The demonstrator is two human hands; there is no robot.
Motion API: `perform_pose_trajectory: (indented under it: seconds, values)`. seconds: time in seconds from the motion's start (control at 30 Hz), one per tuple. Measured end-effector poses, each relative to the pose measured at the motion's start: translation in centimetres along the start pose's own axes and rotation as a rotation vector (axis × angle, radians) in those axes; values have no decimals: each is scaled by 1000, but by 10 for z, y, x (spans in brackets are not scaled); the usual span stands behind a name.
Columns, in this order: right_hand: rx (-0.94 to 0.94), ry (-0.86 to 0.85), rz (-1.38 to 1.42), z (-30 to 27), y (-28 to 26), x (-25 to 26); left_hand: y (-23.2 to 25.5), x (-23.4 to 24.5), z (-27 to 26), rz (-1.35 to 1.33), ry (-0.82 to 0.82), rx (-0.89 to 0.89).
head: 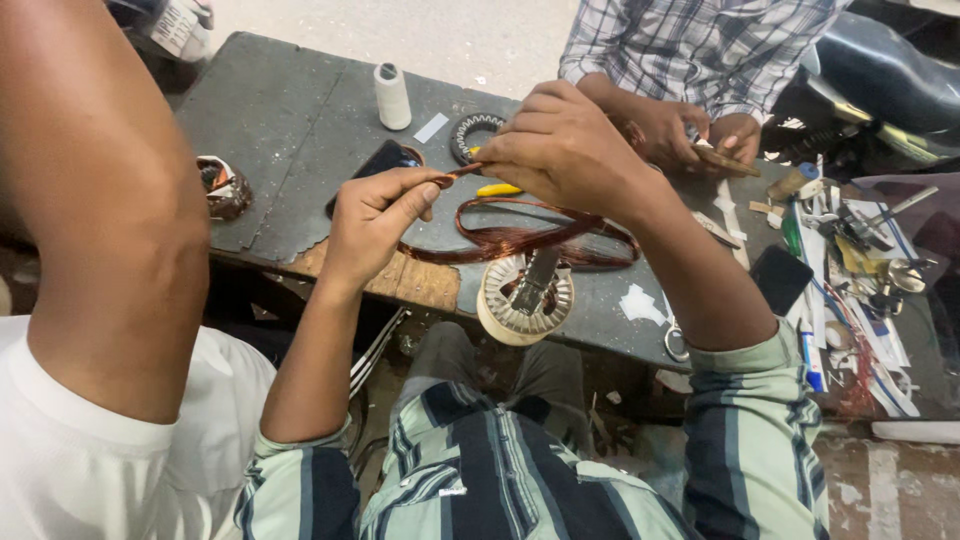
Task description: The person winds copper wire around a motor stator core, carefully threading the wire through slots and adjusting its position. The person also handles a small white paper or tape piece to secure the winding.
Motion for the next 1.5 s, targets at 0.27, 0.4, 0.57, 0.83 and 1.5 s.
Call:
perform_pose_trajectory:
  seconds: [0.27,0.4,0.57,0.83,1.5]
  values:
    - [-108,-40,-77,-27,50,18,-12,39,-6,3,123,35]
    - [-457,35,317,-53,79,35,-36,49,-15,9,113,43]
    - [-911,347,1384,-61,82,24,-59,43,-14,87,-49,93]
    - [-805,353,1253,-25,34,-7,-15,-1,-12,-28,-440,16]
    - [91,189,386,-29,-54,56,2,-67,0,-122,-737,144]
Point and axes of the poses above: each hand's wrist, its own z-axis towards the middle knuckle, its own x-axis out of the back of the hand, y = z × x, the point moved 5 cm from there along z, towards the middle knuckle, and after that the axes turned 9 degrees about y, right-handed, at the moved point
